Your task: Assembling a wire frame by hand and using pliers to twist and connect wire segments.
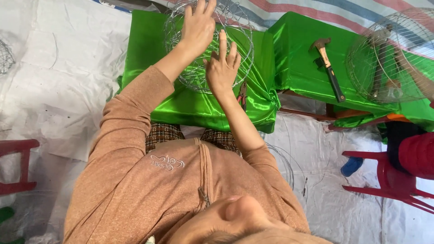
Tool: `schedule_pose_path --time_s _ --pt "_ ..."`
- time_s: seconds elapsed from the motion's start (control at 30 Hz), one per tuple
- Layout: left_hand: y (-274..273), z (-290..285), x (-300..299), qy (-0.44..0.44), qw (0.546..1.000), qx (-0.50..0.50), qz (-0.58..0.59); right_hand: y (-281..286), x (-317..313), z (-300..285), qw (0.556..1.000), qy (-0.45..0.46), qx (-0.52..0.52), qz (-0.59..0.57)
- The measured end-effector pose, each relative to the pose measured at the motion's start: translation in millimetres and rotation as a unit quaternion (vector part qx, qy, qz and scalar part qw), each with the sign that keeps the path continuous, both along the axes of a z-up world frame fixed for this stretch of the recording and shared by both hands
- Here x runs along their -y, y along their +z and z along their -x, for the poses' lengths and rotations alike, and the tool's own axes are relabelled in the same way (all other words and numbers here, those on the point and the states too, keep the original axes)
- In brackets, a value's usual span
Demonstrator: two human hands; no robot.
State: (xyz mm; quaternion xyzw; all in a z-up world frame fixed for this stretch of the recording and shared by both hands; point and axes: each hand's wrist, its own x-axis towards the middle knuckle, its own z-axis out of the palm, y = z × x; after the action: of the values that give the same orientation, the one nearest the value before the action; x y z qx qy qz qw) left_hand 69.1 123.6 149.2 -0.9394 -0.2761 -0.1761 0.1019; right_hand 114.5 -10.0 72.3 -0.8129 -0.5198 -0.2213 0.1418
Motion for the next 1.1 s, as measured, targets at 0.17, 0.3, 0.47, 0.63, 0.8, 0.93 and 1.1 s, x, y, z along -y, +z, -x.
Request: schedule_pose_path --time_s 0.17,0.3,0.47,0.63,0.8,0.93,1.1 --pt "9 -7 -1 -0.003 0.990 -0.138 0.041 10 -29 -6 0.978 -0.084 -0.060 0.180" --pt "20 -4 -5 -0.023 0.990 -0.113 0.082 17 -28 -7 0.981 -0.064 -0.090 0.158" --pt "27 6 -11 -0.068 0.976 0.019 0.205 34 -15 -14 0.980 0.127 -0.091 -0.120" --pt "34 9 -4 -0.052 0.934 0.117 0.335 19 -10 -36 0.951 0.149 -0.214 -0.166" --pt "39 18 2 -0.100 0.950 0.091 0.281 15 -3 -47 0.913 0.225 -0.265 -0.214" --pt "43 22 5 -0.112 0.953 0.060 0.276 19 4 -45 0.912 0.262 -0.251 -0.193" --pt "49 27 1 -0.111 0.954 -0.003 0.278 12 8 -34 0.871 0.339 -0.283 -0.215"
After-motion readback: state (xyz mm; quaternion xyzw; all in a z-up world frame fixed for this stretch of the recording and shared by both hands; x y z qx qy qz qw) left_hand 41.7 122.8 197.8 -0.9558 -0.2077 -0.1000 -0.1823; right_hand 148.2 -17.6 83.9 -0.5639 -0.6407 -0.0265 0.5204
